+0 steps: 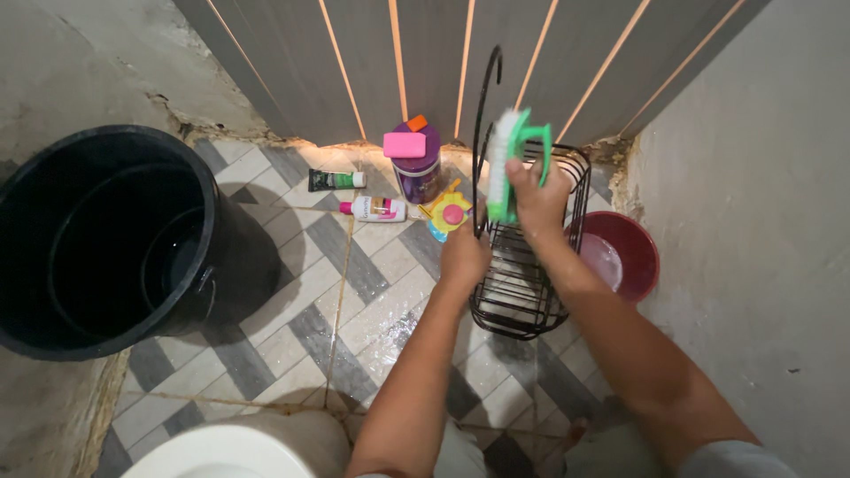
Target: The person scrubs a metal wire organizer using a brush and soapy water in a bucket.
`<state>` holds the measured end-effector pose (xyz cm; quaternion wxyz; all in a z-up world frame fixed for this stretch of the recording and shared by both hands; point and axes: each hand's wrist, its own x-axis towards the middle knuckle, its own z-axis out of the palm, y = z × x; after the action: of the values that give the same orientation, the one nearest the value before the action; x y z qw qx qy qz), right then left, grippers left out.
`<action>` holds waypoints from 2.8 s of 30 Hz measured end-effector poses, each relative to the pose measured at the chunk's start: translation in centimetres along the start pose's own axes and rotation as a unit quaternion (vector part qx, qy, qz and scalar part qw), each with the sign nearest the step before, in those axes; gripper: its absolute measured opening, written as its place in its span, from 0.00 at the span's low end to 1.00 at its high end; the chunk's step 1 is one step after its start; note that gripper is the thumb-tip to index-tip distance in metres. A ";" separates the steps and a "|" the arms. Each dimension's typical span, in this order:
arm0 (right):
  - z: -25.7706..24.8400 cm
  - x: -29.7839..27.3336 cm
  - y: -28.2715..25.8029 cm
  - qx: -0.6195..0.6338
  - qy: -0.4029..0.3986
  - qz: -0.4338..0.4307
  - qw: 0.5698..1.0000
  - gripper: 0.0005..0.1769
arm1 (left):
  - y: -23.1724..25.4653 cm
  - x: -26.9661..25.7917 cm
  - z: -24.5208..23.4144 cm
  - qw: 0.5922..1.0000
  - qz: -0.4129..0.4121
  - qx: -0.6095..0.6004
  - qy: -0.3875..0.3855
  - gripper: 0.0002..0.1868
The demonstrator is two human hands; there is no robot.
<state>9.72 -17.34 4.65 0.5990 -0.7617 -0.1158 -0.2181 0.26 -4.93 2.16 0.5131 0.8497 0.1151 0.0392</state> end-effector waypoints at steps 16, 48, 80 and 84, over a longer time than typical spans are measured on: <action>0.6 0.8 0.5 -0.065 -0.044 0.113 0.991 0.34 | -0.5 0.1 0.5 0.999 0.016 0.027 0.009 0.24; -2.3 0.7 0.2 -0.180 -0.221 0.154 0.946 0.27 | 0.0 0.8 -0.1 0.997 -0.001 -0.032 0.076 0.22; 0.4 0.1 -0.9 -0.058 -0.236 0.315 0.917 0.22 | -0.9 1.3 -0.1 0.997 -0.035 -0.022 0.067 0.24; -1.3 -0.2 -2.9 -0.002 -0.356 0.356 0.864 0.16 | -1.4 1.3 -0.3 0.999 -0.030 -0.012 0.043 0.24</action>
<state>8.06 -17.79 7.32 0.5524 -0.7784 -0.0416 0.2953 1.28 -3.69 0.99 0.5188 0.8370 0.1626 0.0619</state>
